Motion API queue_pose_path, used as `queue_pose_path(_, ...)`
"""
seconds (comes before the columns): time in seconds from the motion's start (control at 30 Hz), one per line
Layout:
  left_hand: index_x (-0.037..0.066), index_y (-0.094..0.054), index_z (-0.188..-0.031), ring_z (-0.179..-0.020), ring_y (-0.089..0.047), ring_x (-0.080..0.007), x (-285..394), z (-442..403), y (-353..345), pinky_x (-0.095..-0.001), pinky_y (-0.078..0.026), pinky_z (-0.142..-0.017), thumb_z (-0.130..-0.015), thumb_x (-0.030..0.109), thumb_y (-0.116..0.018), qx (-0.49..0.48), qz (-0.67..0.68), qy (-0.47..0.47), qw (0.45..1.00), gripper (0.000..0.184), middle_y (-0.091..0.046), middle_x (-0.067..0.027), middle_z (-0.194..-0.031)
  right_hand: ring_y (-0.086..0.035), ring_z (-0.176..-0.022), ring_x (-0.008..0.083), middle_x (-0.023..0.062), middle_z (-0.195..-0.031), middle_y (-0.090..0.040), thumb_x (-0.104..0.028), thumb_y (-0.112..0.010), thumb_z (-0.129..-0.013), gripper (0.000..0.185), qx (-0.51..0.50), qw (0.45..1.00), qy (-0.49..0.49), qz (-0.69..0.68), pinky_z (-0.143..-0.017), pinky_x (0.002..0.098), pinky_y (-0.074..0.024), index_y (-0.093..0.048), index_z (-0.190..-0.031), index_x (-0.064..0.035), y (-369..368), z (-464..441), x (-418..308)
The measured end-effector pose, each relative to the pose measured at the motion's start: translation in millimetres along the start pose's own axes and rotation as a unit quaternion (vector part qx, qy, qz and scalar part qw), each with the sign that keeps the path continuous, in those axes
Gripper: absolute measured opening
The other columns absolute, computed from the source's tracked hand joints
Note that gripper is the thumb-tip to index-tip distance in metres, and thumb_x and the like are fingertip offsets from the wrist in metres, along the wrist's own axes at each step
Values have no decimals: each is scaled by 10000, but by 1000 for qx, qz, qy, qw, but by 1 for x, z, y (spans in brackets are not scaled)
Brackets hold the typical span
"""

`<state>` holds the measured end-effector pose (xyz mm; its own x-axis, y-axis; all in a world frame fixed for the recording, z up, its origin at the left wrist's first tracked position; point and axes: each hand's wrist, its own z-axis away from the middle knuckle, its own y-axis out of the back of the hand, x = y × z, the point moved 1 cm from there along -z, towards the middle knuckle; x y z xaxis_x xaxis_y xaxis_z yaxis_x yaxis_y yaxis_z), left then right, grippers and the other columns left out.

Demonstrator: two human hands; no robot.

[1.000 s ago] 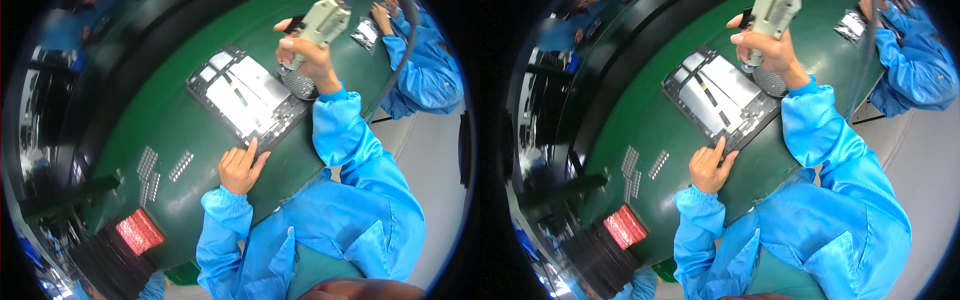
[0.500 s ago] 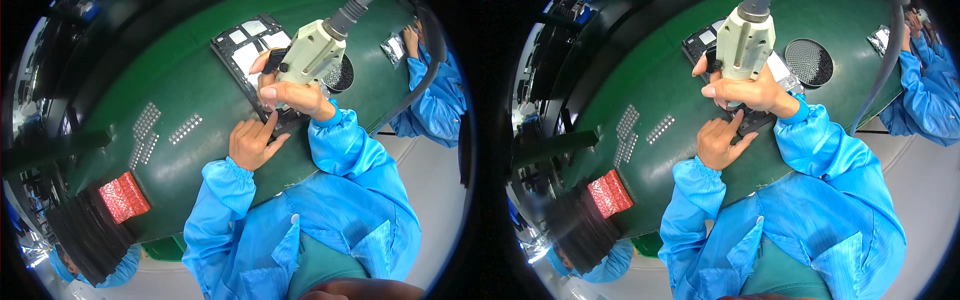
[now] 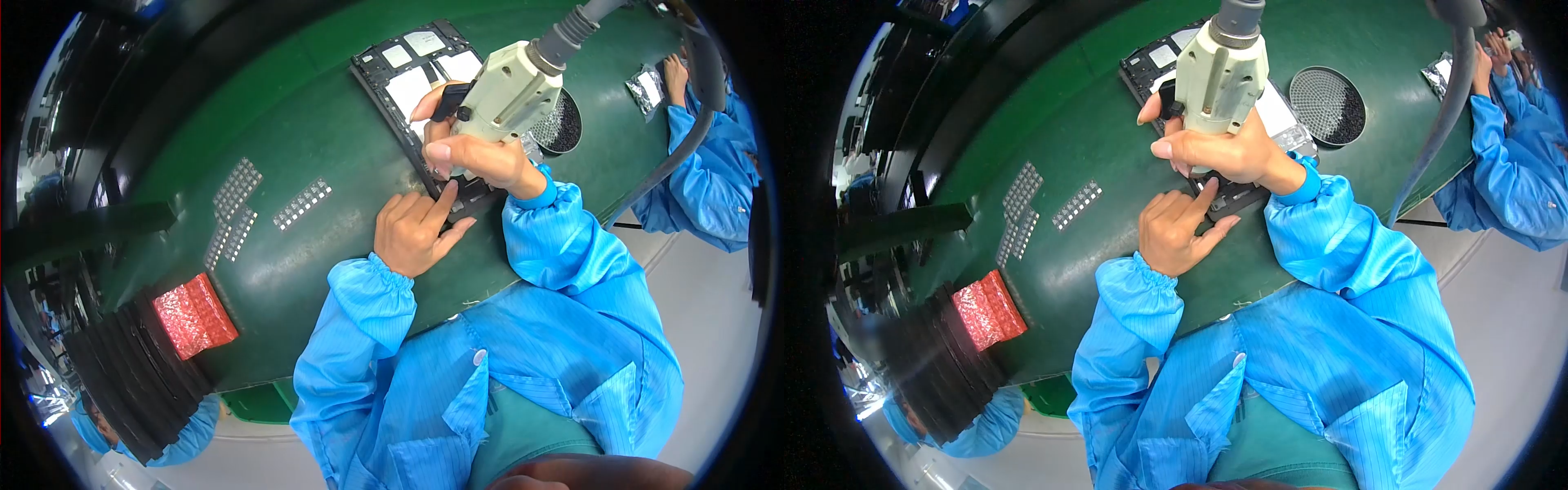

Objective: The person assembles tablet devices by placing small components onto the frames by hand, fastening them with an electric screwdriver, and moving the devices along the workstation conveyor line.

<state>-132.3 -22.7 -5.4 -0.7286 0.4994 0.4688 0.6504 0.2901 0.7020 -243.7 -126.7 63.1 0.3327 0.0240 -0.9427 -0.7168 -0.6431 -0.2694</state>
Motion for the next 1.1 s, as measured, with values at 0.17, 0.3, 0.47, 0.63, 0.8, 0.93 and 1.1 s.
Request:
queue_pose_path(0.17, 11, -658, -991, -539, -485, -182, 0, 1, 0, -330, -368, -499, -649, 268, -785, 10, 9, 3, 1000, 447, -465, -27, -575, -544, -596, 68, 5, -684, -573, -3, -686, -750, 296, -24, 999, -7, 35, -530, 221, -443, -579, -1025, 13, 0, 5, 2)
queue_pose_path(0.3, 22, -656, -967, -535, -481, -185, -5, 5, -7, -335, -373, -495, -660, 266, -779, 25, 47, 4, 999, 411, -464, -24, -573, -544, -686, 68, 23, -830, -611, -2, -698, -732, 300, -64, 984, 75, 147, -591, 233, -458, -590, -1011, -7, -4, 8, 5)
queue_pose_path(0.47, 30, -655, -977, -533, -480, -186, -5, 5, -7, -335, -376, -496, -659, 271, -781, 19, 48, 4, 999, 417, -465, -20, -572, -549, -685, 75, 40, -856, -617, -14, -709, -727, 310, -45, 987, 77, 132, -593, 234, -463, -586, -1012, -4, -5, 8, 7)
queue_pose_path(0.63, 27, -654, -1001, -532, -480, -184, -1, 2, 0, -331, -375, -498, -650, 277, -786, 16, 16, 1, 1000, 451, -464, -21, -572, -525, -616, 60, 16, -753, -588, 2, -690, -742, 297, -23, 1000, -1, 13, -534, 217, -432, -583, -1019, 18, -1, 9, 10)
queue_pose_path(0.8, 20, -644, -1029, -538, -493, -194, -1, 5, -3, -337, -376, -498, -663, 275, -777, 14, 16, 4, 1000, 466, -479, -35, -581, -504, -590, 51, -14, -704, -546, -25, -706, -747, 308, -7, 1000, 11, 26, -519, 211, -413, -585, -1029, 3, -7, 8, 5)
queue_pose_path(0.93, 3, -633, -1049, -536, -517, -215, -3, 3, -3, -357, -393, -499, -689, 276, -760, 29, 25, -16, 999, 469, -530, -69, -610, -519, -723, 69, 4, -815, -560, -70, -746, -738, 358, -45, 995, 19, 82, -633, 242, -443, -574, -1050, -33, -1, 9, 5)
queue_pose_path(1.1, -12, -638, -1029, -545, -527, -214, 1, 0, 2, -349, -400, -501, -689, 266, -764, 14, 16, -18, 1000, 457, -545, -74, -619, -518, -688, 56, -11, -763, -554, -111, -769, -737, 332, -30, 998, 1, 49, -597, 231, -437, -583, -1000, -35, 0, 11, 10)
